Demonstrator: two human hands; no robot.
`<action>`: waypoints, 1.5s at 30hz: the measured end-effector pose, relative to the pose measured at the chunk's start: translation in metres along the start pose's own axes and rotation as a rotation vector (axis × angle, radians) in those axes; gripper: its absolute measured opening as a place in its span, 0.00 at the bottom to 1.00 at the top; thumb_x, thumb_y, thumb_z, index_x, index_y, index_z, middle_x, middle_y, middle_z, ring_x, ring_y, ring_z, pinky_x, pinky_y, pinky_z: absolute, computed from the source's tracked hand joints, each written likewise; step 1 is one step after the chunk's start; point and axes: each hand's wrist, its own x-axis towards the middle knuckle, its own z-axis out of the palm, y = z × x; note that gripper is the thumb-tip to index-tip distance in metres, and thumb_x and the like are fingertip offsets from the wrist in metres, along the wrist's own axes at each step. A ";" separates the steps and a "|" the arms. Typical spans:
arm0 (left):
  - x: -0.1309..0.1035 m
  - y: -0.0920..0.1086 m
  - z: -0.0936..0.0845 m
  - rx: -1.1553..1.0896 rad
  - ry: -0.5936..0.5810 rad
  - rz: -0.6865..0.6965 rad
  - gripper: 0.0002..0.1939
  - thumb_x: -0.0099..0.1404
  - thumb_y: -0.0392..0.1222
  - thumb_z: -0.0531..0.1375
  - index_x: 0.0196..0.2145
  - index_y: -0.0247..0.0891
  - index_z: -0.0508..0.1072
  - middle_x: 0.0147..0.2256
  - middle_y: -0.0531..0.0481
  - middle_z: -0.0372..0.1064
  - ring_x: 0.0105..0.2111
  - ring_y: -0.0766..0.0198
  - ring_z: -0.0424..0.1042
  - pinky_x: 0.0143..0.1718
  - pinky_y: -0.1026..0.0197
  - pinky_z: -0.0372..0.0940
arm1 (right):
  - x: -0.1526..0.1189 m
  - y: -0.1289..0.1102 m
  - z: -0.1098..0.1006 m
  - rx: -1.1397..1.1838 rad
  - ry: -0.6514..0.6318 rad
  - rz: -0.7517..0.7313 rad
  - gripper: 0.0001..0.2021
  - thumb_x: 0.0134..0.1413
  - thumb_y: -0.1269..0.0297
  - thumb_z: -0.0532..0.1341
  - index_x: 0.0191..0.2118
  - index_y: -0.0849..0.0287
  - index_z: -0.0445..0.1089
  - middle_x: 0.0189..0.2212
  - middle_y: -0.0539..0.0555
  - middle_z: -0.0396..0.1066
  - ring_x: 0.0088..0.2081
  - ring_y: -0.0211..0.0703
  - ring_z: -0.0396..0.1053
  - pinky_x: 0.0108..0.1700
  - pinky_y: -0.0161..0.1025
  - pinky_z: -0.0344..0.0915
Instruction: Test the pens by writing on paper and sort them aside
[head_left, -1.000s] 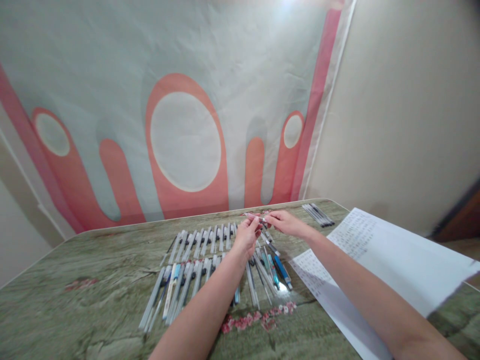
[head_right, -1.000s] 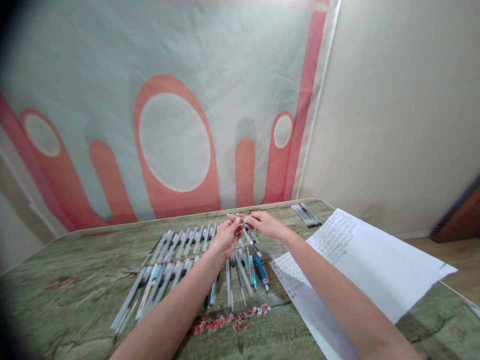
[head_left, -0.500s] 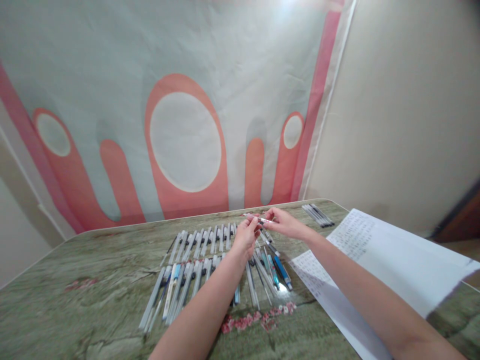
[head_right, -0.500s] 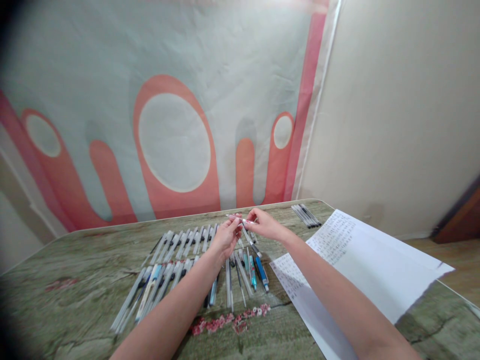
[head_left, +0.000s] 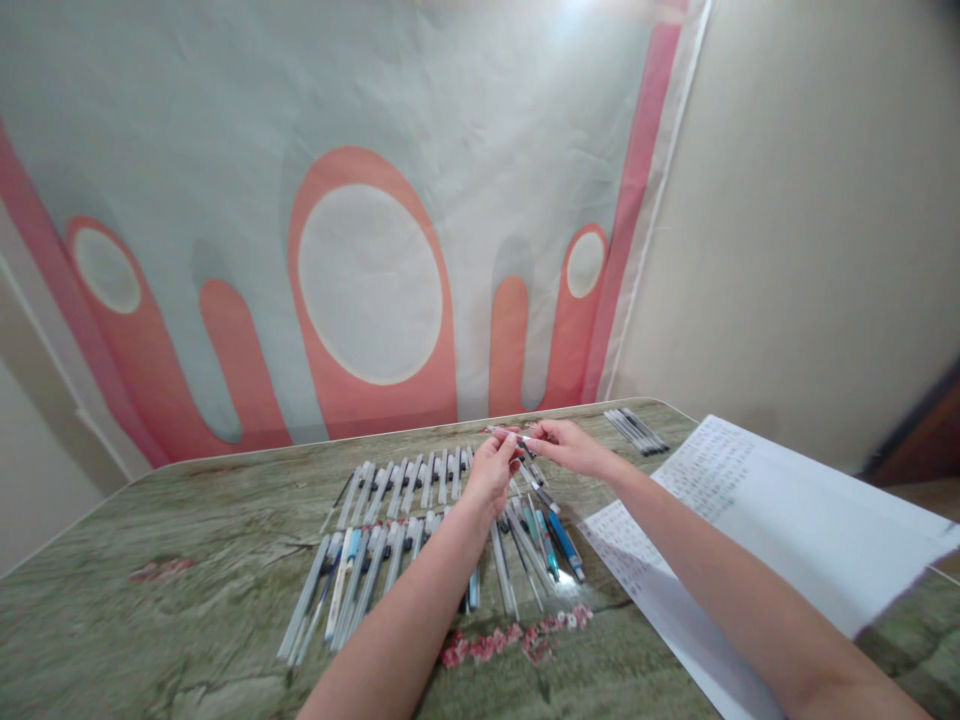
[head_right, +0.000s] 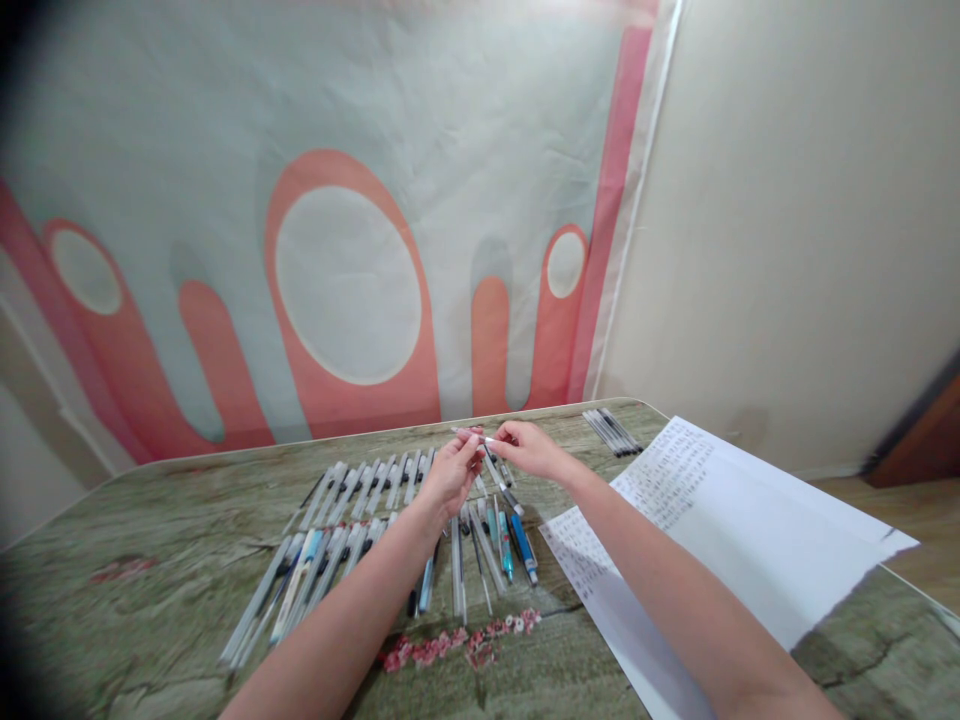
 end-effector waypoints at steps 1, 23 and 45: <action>0.000 0.000 0.000 0.012 -0.011 0.008 0.14 0.50 0.43 0.62 0.35 0.36 0.70 0.27 0.53 0.65 0.23 0.74 0.61 0.25 0.71 0.54 | 0.000 -0.001 -0.001 0.007 -0.030 0.011 0.16 0.48 0.52 0.54 0.26 0.63 0.65 0.16 0.46 0.58 0.18 0.30 0.54 0.20 0.29 0.51; 0.004 0.016 -0.008 -0.504 -0.043 -0.298 0.03 0.60 0.35 0.53 0.32 0.33 0.66 0.24 0.52 0.64 0.18 0.76 0.62 0.20 0.72 0.60 | -0.011 -0.018 -0.017 0.869 -0.278 0.139 0.20 0.48 0.58 0.59 0.47 0.60 0.64 0.38 0.57 0.70 0.31 0.35 0.66 0.29 0.31 0.62; -0.082 -0.025 0.063 0.869 -0.476 0.271 0.16 0.59 0.47 0.52 0.44 0.37 0.64 0.43 0.45 0.63 0.37 0.63 0.65 0.41 0.61 0.59 | -0.002 -0.030 -0.047 0.358 0.267 -0.067 0.23 0.54 0.49 0.47 0.47 0.57 0.65 0.33 0.53 0.69 0.23 0.31 0.61 0.22 0.30 0.58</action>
